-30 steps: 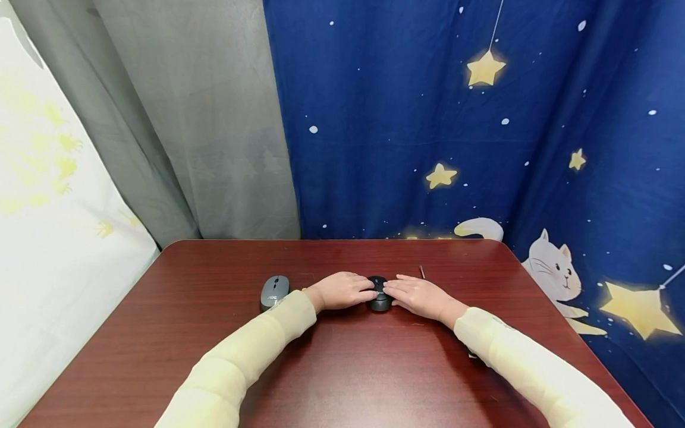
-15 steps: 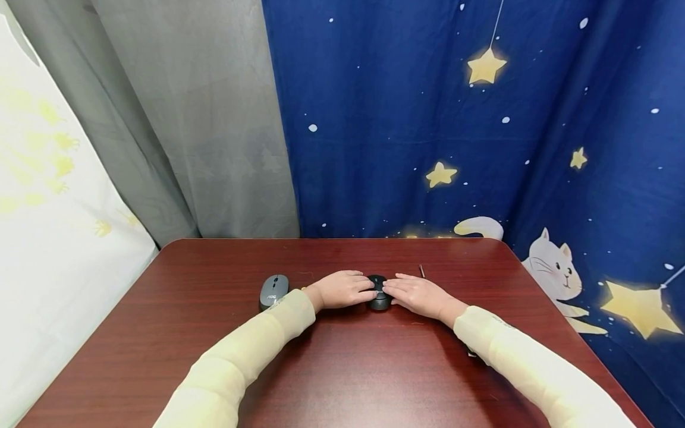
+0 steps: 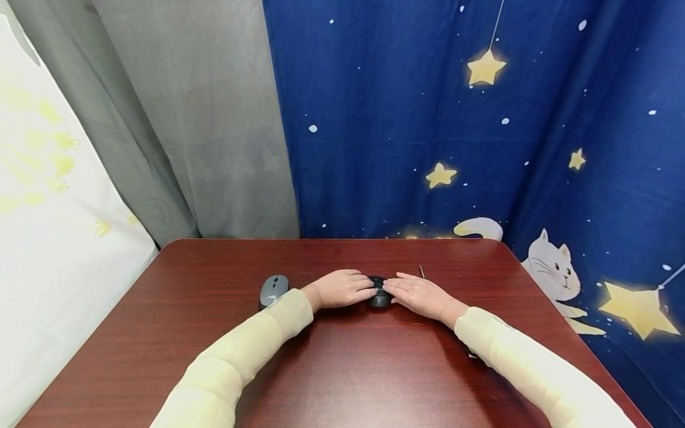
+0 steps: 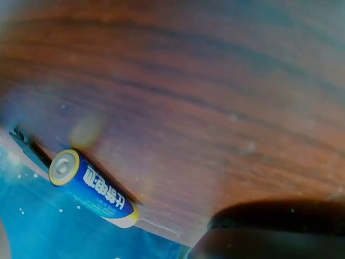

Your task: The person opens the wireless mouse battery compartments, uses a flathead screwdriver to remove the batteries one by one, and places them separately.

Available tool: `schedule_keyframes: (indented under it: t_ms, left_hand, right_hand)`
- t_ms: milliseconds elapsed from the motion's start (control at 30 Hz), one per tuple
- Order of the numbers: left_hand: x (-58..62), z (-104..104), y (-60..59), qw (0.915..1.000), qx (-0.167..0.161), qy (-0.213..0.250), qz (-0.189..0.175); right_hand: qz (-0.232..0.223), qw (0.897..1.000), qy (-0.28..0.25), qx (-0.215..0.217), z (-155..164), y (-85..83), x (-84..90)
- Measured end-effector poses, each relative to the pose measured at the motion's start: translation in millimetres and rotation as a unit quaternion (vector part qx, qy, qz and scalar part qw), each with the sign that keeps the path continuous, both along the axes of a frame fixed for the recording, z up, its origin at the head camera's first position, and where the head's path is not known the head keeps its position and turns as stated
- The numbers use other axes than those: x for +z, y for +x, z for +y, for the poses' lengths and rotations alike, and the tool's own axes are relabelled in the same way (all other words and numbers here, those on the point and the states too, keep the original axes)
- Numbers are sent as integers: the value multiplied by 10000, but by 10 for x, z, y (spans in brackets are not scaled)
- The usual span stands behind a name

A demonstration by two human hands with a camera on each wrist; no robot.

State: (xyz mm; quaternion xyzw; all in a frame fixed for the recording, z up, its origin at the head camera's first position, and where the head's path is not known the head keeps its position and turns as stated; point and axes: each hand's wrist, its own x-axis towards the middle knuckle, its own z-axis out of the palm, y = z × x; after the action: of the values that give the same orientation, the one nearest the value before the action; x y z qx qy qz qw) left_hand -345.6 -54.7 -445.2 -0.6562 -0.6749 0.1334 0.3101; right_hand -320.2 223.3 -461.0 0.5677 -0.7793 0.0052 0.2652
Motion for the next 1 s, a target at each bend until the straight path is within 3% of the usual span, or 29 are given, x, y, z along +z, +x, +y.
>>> schedule_keyframes:
  t_ms: [233,500,700,1000]
  left_hand:
    - [21,-18,7,9998,42,32,-189]
    - [83,-26,26,9991,-214,155,-319]
    - [138,-64,48,9987,-92,249,-446]
    - [206,-106,111,9927,100,655,-1012]
  right_hand:
    - [204,9995,-214,149,1,5,19]
    - [164,9993,-263,192,3,22,77]
    - [237,9988,-355,250,-20,25,143]
    - [316,9963,-656,462,-82,52,211]
